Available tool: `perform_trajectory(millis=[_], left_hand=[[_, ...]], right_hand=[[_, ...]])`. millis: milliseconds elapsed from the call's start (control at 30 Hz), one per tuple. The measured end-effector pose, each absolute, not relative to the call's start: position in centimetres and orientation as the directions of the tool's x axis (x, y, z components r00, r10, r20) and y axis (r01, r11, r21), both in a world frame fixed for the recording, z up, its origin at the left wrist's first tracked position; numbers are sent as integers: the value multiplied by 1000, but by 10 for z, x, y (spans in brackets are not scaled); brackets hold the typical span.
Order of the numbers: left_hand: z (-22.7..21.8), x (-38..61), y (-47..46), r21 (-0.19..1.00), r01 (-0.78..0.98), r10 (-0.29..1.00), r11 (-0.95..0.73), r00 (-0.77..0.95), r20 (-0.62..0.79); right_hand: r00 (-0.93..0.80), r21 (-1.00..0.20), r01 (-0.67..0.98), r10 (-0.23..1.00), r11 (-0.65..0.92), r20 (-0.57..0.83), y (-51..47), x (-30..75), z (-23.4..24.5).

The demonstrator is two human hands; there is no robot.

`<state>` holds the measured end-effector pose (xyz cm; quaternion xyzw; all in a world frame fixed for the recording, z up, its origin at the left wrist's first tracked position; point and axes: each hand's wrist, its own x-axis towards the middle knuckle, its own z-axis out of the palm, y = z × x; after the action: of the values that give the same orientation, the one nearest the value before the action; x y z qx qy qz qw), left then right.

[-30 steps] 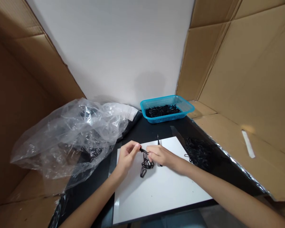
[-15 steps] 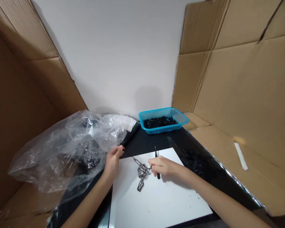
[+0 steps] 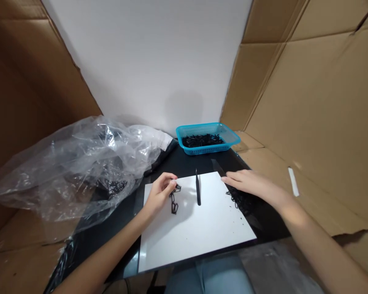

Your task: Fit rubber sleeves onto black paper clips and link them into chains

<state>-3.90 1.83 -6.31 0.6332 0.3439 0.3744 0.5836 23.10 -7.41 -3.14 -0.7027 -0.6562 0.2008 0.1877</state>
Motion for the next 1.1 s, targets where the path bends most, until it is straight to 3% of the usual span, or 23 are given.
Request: perform_trajectory(millis=[67, 167, 233, 367, 567, 833, 933, 1000, 1100], left_hand=[[-63, -38, 15, 993, 12, 856, -121, 508, 99], [-64, -38, 13, 984, 20, 846, -175, 515, 139], [-66, -38, 13, 982, 19, 844, -186, 515, 150], [-70, -38, 15, 985, 12, 833, -171, 536, 138], [-72, -36, 13, 994, -1, 813, -110, 575, 91], [-67, -35, 9, 995, -7, 813, -97, 576, 83], [-64, -32, 11, 987, -113, 818, 115, 575, -29], [-62, -30, 12, 920, -202, 781, 336, 605, -152], [-63, -28, 15, 810, -252, 715, 530, 647, -266]], right_hand=[[41, -529, 848, 999, -37, -4, -56, 203, -30], [-216, -772, 630, 974, 88, -66, -31, 161, -37], [-368, -853, 507, 926, 126, -82, -23, 144, -47], [-429, -930, 358, 899, 79, -88, -24, 135, -66], [-370, -942, 333, 925, 48, -84, -31, 137, -68], [-297, -863, 477, 955, 168, 21, -37, 130, -59], [-285, -849, 498, 958, 179, 35, -35, 128, -61], [-303, -866, 462, 952, 192, 49, -32, 127, -65], [-324, -912, 375, 945, 164, 36, -25, 127, -73]])
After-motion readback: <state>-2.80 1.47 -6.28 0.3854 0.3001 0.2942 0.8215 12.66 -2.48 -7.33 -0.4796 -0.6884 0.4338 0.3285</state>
